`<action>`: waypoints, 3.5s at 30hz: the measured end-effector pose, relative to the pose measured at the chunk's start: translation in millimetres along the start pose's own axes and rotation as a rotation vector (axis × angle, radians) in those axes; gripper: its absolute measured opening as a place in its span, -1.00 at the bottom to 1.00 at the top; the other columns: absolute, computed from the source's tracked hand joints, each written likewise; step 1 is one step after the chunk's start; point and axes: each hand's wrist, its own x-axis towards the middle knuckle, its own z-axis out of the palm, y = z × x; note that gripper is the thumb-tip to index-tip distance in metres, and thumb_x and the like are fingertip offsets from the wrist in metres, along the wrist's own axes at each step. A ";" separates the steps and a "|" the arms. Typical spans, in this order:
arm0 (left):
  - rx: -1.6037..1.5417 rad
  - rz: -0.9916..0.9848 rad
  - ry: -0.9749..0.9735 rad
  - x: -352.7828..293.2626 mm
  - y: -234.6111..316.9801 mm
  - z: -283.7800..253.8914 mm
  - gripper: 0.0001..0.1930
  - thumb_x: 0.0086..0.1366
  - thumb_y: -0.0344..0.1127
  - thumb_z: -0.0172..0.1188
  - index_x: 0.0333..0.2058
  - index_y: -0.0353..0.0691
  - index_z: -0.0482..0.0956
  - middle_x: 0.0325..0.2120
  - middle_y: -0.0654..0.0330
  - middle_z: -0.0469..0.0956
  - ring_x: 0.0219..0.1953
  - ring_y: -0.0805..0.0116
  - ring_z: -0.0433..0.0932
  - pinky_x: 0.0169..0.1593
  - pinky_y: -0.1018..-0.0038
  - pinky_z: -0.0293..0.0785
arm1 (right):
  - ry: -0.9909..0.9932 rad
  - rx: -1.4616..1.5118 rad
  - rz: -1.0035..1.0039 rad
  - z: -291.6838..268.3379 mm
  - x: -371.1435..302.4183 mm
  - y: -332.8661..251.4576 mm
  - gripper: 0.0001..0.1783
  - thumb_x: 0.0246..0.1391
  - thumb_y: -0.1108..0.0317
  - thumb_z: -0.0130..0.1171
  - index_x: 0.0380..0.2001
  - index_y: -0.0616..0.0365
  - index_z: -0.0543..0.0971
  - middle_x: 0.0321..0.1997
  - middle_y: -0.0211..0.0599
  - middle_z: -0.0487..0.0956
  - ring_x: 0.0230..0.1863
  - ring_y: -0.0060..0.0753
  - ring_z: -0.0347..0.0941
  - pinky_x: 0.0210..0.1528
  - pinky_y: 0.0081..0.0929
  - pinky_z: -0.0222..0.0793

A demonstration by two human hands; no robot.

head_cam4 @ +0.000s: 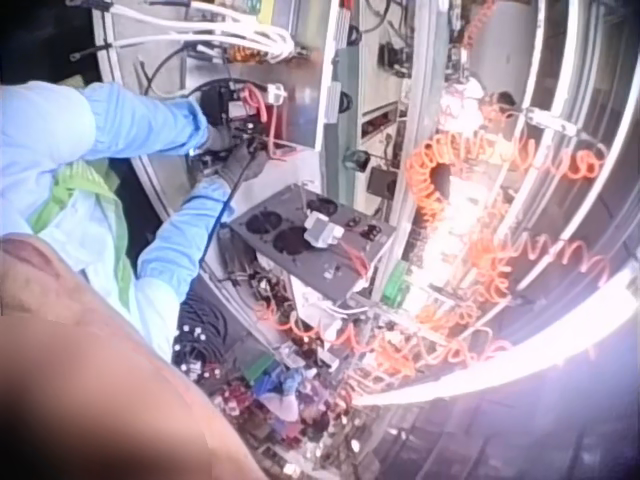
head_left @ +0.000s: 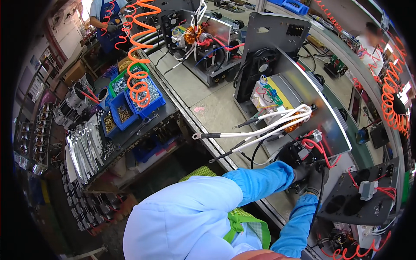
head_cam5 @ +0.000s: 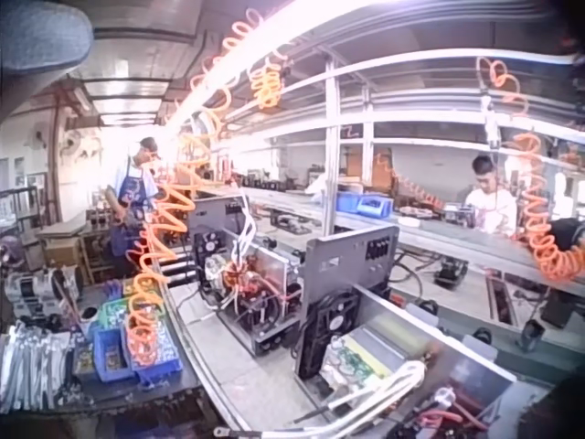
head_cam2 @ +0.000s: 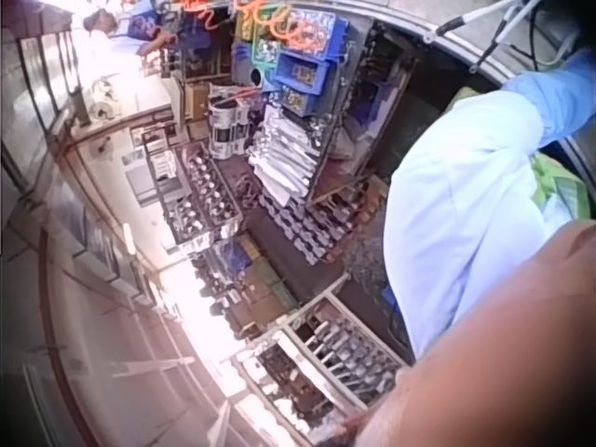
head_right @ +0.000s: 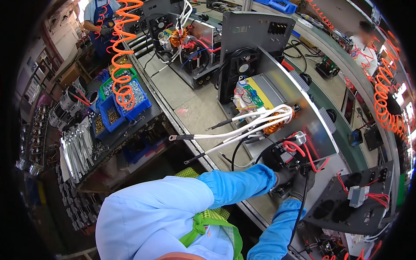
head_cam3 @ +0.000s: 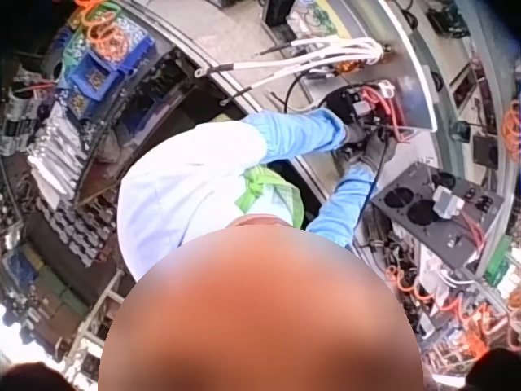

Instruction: Connecting electrical wiring and installing components into a metal enclosure using an electric screwdriver and wrench.

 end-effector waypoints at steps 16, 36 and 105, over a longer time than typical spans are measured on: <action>-0.051 -0.140 -0.091 -28.4 62.1 -16.1 -0.70 0.26 -0.27 -0.02 -0.05 -0.05 0.50 -0.23 0.05 0.57 -0.18 0.04 0.55 -0.09 0.29 0.45 | 0.001 -0.050 0.009 -0.3 -5.4 8.2 -0.68 -0.07 0.20 0.21 -0.28 0.17 0.53 -0.38 -0.08 0.59 -0.34 0.00 0.53 -0.29 -0.16 0.40; -0.168 -0.322 -0.260 -28.1 67.8 -20.3 -0.69 0.26 -0.29 -0.04 -0.05 -0.16 0.49 -0.18 -0.02 0.55 -0.12 0.13 0.53 -0.07 0.28 0.44 | -0.110 -0.027 0.108 -1.7 -5.8 25.3 -0.71 -0.07 0.22 0.22 -0.28 0.14 0.55 -0.34 -0.10 0.60 -0.28 -0.04 0.54 -0.25 -0.21 0.42; 1.351 -0.033 0.317 -321.3 272.0 -438.9 -0.82 0.07 -0.24 0.11 -0.34 -0.13 0.55 -0.43 0.02 0.55 -0.32 0.01 0.55 -0.24 0.15 0.47 | -0.268 -0.085 0.089 -14.4 3.5 -6.5 -0.48 0.03 0.00 0.12 -0.18 0.28 0.57 -0.18 -0.10 0.61 -0.16 -0.10 0.52 -0.11 -0.28 0.34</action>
